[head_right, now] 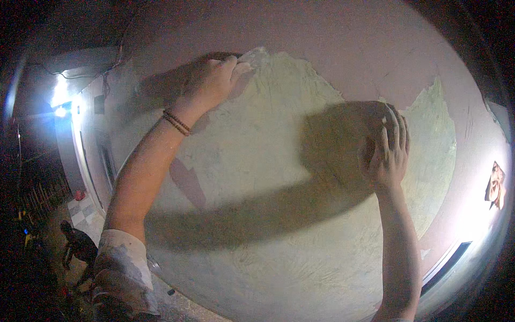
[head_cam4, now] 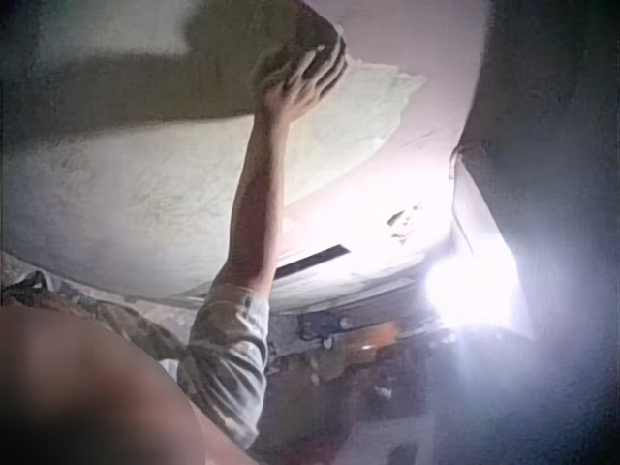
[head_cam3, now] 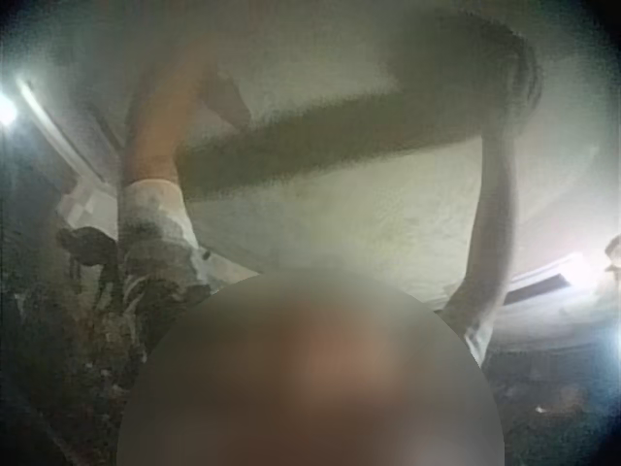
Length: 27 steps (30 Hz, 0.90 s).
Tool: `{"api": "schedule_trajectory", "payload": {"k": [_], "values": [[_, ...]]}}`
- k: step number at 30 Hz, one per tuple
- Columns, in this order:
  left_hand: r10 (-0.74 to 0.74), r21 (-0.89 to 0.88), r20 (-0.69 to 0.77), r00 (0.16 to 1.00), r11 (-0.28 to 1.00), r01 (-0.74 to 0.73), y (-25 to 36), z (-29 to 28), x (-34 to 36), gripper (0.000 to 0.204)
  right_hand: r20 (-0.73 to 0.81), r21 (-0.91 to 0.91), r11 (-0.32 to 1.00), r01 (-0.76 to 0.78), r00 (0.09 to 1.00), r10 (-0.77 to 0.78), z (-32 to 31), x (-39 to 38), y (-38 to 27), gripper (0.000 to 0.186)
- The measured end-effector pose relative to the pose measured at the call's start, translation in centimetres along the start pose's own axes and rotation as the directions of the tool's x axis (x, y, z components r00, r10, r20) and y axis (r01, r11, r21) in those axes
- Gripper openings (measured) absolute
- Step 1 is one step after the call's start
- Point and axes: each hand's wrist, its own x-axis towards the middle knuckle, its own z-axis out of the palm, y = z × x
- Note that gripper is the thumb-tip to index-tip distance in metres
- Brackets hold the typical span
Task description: The person applies plaster to a wall using a trowel, spreading and smoothing the material across the surface. The person repeatedly scoops plaster and spreads it in broad strokes, gradually covering more of the wall area.
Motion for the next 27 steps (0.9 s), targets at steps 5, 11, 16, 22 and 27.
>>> {"api": "schedule_trajectory", "payload": {"k": [5,11,16,22,27], "values": [[0.049,0.031,-0.025,0.998,0.998,-0.049,-1.1,0.3,-1.1,0.043,0.016,-0.038,0.999,0.028,0.999,-0.027,-0.5,-0.6,0.5,0.058],[0.114,0.081,-0.098,0.989,0.991,-0.106,-2.2,1.2,-2.2,0.044,-0.042,-0.006,0.994,0.112,0.993,-0.112,-0.7,-1.4,1.7,0.059],[0.021,0.080,-0.006,1.000,0.997,-0.021,-3.7,1.2,-4.7,0.039,-0.039,0.040,0.992,0.117,0.993,-0.115,-0.7,-1.7,2.0,0.048],[-0.068,0.091,0.054,0.996,0.994,0.063,-4.5,1.3,-7.4,0.040,-0.061,0.038,0.993,0.113,0.992,-0.111,-0.5,-1.6,1.7,0.045],[-0.178,0.102,0.163,0.970,0.981,0.163,-4.8,1.6,-9.8,0.044,-0.017,0.011,0.997,0.075,0.997,-0.075,-0.2,-1.9,1.8,0.045]]}}
